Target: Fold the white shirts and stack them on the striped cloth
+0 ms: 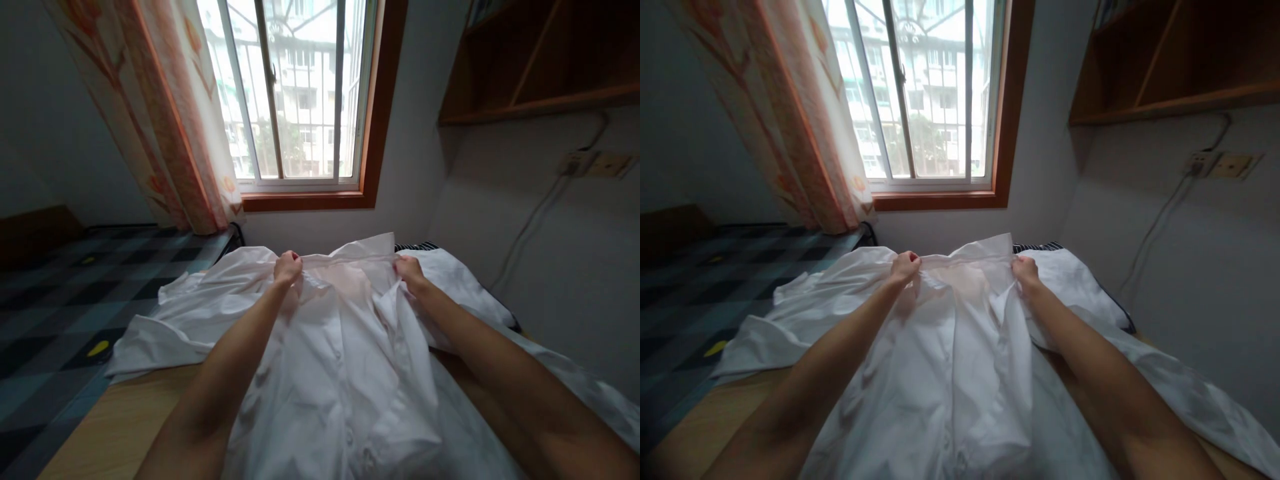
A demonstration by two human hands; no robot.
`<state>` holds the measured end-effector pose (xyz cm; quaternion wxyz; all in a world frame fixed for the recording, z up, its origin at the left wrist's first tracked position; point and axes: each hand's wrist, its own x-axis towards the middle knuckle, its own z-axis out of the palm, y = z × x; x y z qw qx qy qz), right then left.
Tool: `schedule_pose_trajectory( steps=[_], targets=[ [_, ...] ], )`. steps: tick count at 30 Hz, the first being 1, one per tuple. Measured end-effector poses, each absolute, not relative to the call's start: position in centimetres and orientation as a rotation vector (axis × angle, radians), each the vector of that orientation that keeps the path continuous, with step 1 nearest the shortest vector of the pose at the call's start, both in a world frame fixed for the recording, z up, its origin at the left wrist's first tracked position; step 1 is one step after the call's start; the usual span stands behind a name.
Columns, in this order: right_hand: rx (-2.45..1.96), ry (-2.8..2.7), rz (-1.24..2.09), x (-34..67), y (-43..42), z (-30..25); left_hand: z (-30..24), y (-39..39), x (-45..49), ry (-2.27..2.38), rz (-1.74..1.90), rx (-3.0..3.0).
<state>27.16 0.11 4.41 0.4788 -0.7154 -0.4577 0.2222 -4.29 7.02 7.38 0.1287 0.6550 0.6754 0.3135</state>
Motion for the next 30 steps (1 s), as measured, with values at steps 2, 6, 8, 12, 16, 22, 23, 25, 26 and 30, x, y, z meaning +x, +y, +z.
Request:
schedule_pose_trajectory(
  steps=[2,6,8,12,16,22,23,25,26,30],
  targets=[
    [-1.75,-1.12,0.561,27.0,0.0,4.1,7.8,6.4,-4.2,1.919,0.913,2.007],
    [-1.716,-1.158,0.47,26.3,0.9,4.9,8.3,5.5,-4.1,1.879,0.944,2.129],
    [-1.694,-1.283,0.417,26.3,1.7,6.0,8.6,5.3,-4.4,1.863,0.948,2.18],
    [-1.624,-1.533,0.483,26.2,3.4,8.2,8.7,5.4,-5.2,1.824,0.977,2.244],
    [-1.574,-1.537,0.685,26.0,4.6,9.2,8.6,5.5,-6.4,1.745,1.059,2.215],
    [-1.744,-1.314,1.014,26.1,4.4,8.7,8.0,5.4,-7.6,2.012,0.685,2.34],
    [-1.785,-1.321,0.982,26.2,4.3,8.5,7.9,5.5,-7.6,2.031,0.597,2.359],
    [-1.89,-1.341,0.91,26.3,4.3,8.1,7.6,5.6,-7.3,2.057,0.489,2.345],
    [-1.944,-1.354,0.866,26.4,4.3,8.0,7.5,5.7,-7.1,2.07,0.456,2.319],
    [-2.162,-1.442,0.572,27.0,4.8,8.1,7.2,5.9,-6.5,2.129,0.337,2.35]
  ],
)
